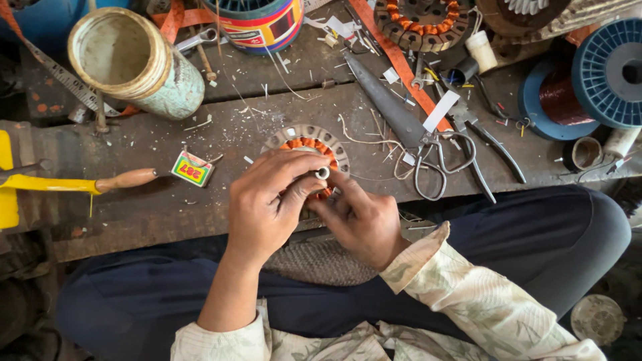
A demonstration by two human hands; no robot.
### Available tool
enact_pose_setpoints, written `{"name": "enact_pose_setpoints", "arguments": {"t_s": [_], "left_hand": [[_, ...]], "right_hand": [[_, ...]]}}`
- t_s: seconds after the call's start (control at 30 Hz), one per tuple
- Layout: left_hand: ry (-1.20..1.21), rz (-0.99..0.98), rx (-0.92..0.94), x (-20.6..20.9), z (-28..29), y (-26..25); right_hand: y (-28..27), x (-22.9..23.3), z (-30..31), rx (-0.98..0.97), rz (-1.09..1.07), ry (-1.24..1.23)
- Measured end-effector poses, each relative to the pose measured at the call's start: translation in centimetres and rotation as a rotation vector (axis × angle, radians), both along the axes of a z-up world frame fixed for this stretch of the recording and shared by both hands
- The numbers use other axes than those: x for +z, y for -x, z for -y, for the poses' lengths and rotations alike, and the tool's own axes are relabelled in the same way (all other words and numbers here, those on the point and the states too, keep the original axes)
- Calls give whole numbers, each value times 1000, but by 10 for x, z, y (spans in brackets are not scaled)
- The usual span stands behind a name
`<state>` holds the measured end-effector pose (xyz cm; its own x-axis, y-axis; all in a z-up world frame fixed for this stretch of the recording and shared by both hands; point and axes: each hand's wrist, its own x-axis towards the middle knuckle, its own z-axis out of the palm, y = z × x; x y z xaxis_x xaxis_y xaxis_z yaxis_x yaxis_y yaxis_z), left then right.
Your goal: The person cuts small strips of white insulating tape using scissors and places them into the slots of a motor stator. They repeatedly pick up the stator, insert the tape, and adjust the placement to ensure the copper windings are insulated.
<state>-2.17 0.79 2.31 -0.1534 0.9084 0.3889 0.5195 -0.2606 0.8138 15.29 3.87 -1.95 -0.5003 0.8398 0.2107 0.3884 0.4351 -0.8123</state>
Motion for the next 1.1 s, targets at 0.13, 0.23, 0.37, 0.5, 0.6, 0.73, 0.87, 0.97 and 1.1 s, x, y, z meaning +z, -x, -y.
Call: {"name": "enact_pose_setpoints", "arguments": {"t_s": [0.13,0.23,0.37,0.5,0.6,0.73,0.87,0.97,1.1], "left_hand": [[21,8,41,1,3,1],[6,25,40,-1,4,3],[73,174,31,-1,6,2],[-17,7,50,1,6,6],[24,4,48,0,7,7],[41,40,42,1,9,9],[23,9,70,1,11,14],[37,17,72,0,12,14],[23,-5,70,1,13,14]], "right_hand": [[-2,1,-8,-99,-146,-46],[-3,0,-25,-145,-87,-9],[0,2,-41,-68,-60,-44],[-17,13,-38,-45,-292,188],[-21,17,-24,-54,-395,212],[-28,24,-23,-1,-197,-84],[-33,33,-30,-42,-94,-157],[-36,33,-39,-57,-62,-99],[-44,27,-56,23,-43,-87]]}}
